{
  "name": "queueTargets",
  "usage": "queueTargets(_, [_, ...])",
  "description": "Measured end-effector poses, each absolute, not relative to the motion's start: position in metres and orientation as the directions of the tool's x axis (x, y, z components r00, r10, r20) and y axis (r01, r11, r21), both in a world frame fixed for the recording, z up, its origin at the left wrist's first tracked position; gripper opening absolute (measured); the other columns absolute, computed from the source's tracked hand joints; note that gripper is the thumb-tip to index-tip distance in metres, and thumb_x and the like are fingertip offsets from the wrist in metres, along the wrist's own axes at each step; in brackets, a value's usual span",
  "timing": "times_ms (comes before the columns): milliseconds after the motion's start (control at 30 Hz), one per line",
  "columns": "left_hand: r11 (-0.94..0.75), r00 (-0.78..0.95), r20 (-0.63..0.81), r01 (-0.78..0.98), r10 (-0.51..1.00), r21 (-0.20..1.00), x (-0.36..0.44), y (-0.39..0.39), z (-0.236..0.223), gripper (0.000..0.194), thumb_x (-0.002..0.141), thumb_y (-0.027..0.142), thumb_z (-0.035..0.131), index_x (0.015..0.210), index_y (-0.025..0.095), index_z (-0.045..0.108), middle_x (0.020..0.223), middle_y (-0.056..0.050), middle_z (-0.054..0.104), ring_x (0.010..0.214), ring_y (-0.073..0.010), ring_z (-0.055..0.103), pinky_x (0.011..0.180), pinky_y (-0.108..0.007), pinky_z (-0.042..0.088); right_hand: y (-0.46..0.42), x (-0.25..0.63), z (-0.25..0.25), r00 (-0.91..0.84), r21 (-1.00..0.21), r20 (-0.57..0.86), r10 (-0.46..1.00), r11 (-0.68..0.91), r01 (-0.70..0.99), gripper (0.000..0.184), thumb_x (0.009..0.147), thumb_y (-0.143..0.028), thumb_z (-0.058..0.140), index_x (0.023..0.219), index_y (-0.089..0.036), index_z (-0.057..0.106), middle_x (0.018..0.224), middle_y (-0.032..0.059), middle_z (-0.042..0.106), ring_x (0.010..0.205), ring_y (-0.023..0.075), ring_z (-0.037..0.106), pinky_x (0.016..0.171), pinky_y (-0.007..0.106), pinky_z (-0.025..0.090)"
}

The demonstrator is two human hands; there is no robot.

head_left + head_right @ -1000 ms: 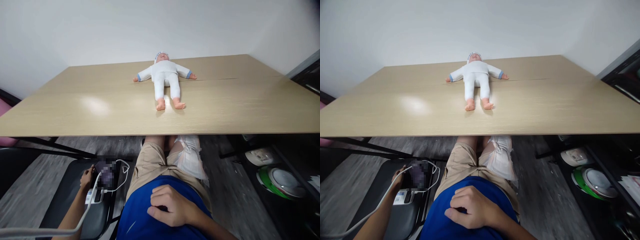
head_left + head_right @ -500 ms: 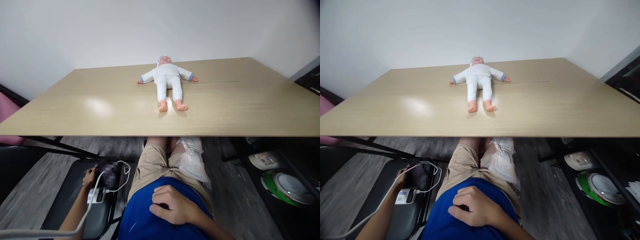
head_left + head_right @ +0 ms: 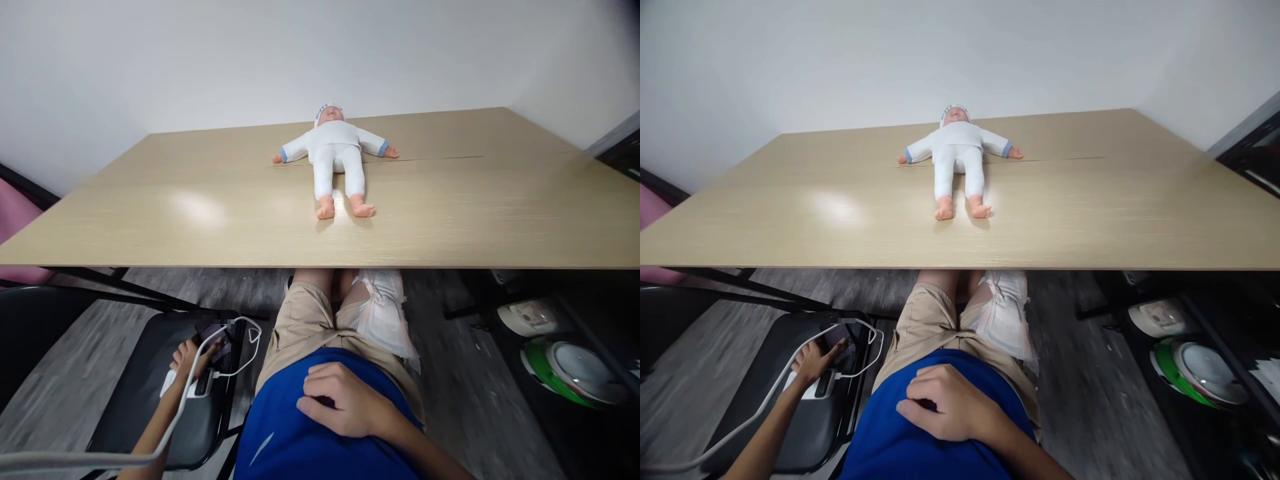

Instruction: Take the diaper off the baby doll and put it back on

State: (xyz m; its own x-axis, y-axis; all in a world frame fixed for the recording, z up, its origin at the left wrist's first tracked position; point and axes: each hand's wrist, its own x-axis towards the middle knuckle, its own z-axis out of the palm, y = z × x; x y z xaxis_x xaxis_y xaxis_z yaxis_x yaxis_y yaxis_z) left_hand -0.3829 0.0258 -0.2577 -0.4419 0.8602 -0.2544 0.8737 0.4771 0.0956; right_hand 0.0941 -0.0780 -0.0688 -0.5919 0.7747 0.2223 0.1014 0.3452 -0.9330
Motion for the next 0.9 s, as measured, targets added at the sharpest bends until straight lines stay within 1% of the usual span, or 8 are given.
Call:
queueTargets(67, [0.481,-0.439,-0.261,0.868,0.860,0.124,-0.379,0.015,-0.262,0.121,0.078,0.088,0.048,0.164,0.004,0.043,0.165,-0.035,0.043,0.152,-0.0581,0.042,0.124,-0.070,0.033,-0.078,0.095,-0.070,-0.596,-0.932,0.226,0.770,0.350,0.098,0.052,0.112,-0.035,0.057,0.070,-0.021,0.031,0.065,-0.0054,0.035,0.064,0.0116,0.036,0.068,0.030,0.030])
queueTargets(133, [0.464,-0.417,-0.261,0.873,0.871,0.153,-0.377,0.007,-0.266,0.123,0.078,0.088,0.047,0.171,0.007,0.036,0.170,-0.032,0.037,0.155,-0.0572,0.037,0.126,-0.069,0.031,-0.078,0.095,-0.070,-0.600,-0.930,0.229,0.767,0.355,0.099,0.052,0.113,-0.036,0.057,0.070,-0.021,0.031,0.066,-0.0054,0.035,0.065,0.0117,0.036,0.069,0.030,0.031])
queueTargets(233, [0.431,-0.388,-0.241,0.888,0.889,0.161,-0.378,0.000,-0.271,0.125,0.080,0.089,0.046,0.174,0.008,0.031,0.173,-0.030,0.034,0.158,-0.0562,0.034,0.127,-0.069,0.029,-0.078,0.096,-0.070,-0.611,-0.927,0.222,0.760,0.359,0.111,0.052,0.114,-0.038,0.055,0.070,-0.022,0.031,0.066,-0.0051,0.035,0.066,0.0120,0.037,0.070,0.031,0.032])
queueTargets(367, [0.430,-0.393,-0.215,0.888,0.894,0.162,-0.378,-0.002,-0.276,0.125,0.081,0.090,0.047,0.175,0.009,0.031,0.173,-0.029,0.035,0.158,-0.0556,0.033,0.126,-0.069,0.030,-0.078,0.096,-0.069,-0.614,-0.925,0.213,0.760,0.360,0.124,0.050,0.114,-0.037,0.053,0.071,-0.022,0.031,0.067,-0.0050,0.035,0.066,0.0124,0.037,0.070,0.031,0.032])
queueTargets(500, [0.444,-0.412,-0.195,0.881,0.890,0.162,-0.374,-0.003,-0.275,0.125,0.080,0.090,0.050,0.174,0.009,0.033,0.172,-0.029,0.037,0.156,-0.0556,0.035,0.126,-0.070,0.030,-0.078,0.096,-0.071,-0.615,-0.924,0.214,0.759,0.362,0.125,0.050,0.114,-0.037,0.053,0.071,-0.022,0.031,0.067,-0.0048,0.036,0.066,0.0126,0.037,0.070,0.031,0.032])
queueTargets(767, [0.445,-0.409,-0.208,0.879,0.889,0.173,-0.373,-0.004,-0.274,0.124,0.081,0.090,0.049,0.174,0.009,0.032,0.172,-0.029,0.036,0.156,-0.0553,0.035,0.126,-0.070,0.031,-0.078,0.097,-0.072,-0.609,-0.925,0.216,0.763,0.360,0.123,0.050,0.114,-0.036,0.053,0.071,-0.022,0.032,0.066,-0.0050,0.035,0.066,0.0124,0.036,0.068,0.031,0.030])
queueTargets(900, [0.507,-0.457,-0.236,0.831,0.857,0.230,-0.376,-0.001,-0.271,0.112,0.088,0.086,0.045,0.172,0.013,0.037,0.173,-0.027,0.036,0.157,-0.0543,0.034,0.128,-0.069,0.028,-0.079,0.098,-0.074,-0.605,-0.927,0.214,0.767,0.355,0.122,0.049,0.114,-0.037,0.054,0.072,-0.022,0.034,0.067,-0.0051,0.036,0.066,0.0121,0.037,0.069,0.031,0.031])
